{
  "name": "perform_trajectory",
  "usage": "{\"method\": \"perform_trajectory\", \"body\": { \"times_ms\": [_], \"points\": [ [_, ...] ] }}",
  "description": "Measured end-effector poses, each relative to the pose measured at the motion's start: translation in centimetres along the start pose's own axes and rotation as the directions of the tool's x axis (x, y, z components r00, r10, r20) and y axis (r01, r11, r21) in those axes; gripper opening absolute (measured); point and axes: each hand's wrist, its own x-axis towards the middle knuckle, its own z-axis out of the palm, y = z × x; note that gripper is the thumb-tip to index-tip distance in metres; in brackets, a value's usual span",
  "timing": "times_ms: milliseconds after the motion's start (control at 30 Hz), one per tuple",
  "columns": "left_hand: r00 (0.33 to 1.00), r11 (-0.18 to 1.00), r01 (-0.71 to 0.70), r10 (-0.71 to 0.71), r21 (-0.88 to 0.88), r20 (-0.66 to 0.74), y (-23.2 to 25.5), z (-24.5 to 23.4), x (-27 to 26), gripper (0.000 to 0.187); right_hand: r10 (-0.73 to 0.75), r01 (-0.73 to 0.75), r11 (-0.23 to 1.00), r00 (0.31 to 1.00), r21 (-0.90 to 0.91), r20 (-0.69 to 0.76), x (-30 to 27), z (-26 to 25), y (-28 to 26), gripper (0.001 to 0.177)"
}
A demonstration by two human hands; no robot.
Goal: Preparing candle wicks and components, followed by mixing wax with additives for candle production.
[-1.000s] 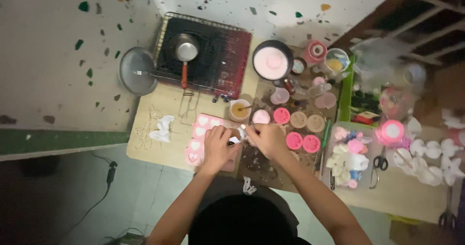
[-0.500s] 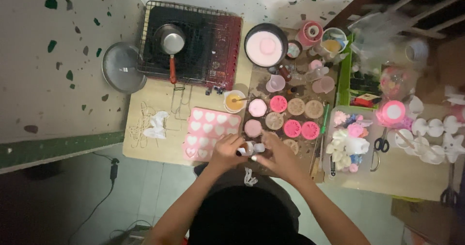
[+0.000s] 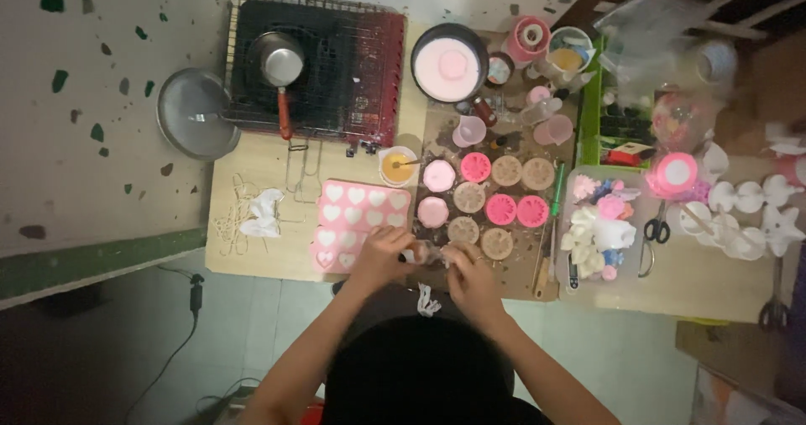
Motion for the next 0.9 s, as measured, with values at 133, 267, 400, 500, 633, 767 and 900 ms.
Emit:
{"method": "perform_trajectory", "body": {
  "times_ms": [133,267,400,500,633,767,900],
  "points": [
    [0.992,0.992,0.095,-0.102,-0.077,-0.080,-2.2,0.5,-0.8,0.039,0.159,-0.154,0.987,0.978,0.049,-0.131,-0.3,1.7,5.4,0.027],
    [0.928,0.937,0.296,-0.327,-0.185,-0.176,-3.1,-0.4,-0.9,0.034,0.327,-0.343,0.933,0.935,-0.112,-0.137,-2.7,5.0,14.6,0.034],
    [0.859,0.885,0.404,-0.454,-0.229,-0.237,-3.5,-2.2,-0.3,0.033,0.330,-0.337,0.911,0.941,-0.237,-0.072,-4.4,7.6,20.0,0.031],
    [0.814,0.883,0.419,-0.469,-0.213,-0.343,-3.8,-3.0,-0.4,0.034,0.217,-0.223,0.897,0.974,-0.382,-0.060,-4.5,7.5,19.5,0.029],
    [0.747,0.846,0.468,-0.533,-0.255,-0.397,-4.1,-3.6,-0.1,0.035,0.166,-0.198,0.946,0.976,-0.258,-0.140,0.5,5.5,14.1,0.023],
    [0.702,0.809,0.498,-0.588,-0.313,-0.401,-4.6,-3.4,-0.4,0.035,0.300,-0.272,0.947,0.938,0.173,-0.171,10.7,7.1,10.7,0.044],
    [0.685,0.808,0.494,-0.589,-0.320,-0.429,-5.4,-3.3,0.0,0.035,0.053,-0.011,0.982,0.974,0.187,-0.221,17.4,11.3,11.6,0.045]
  ]
}}
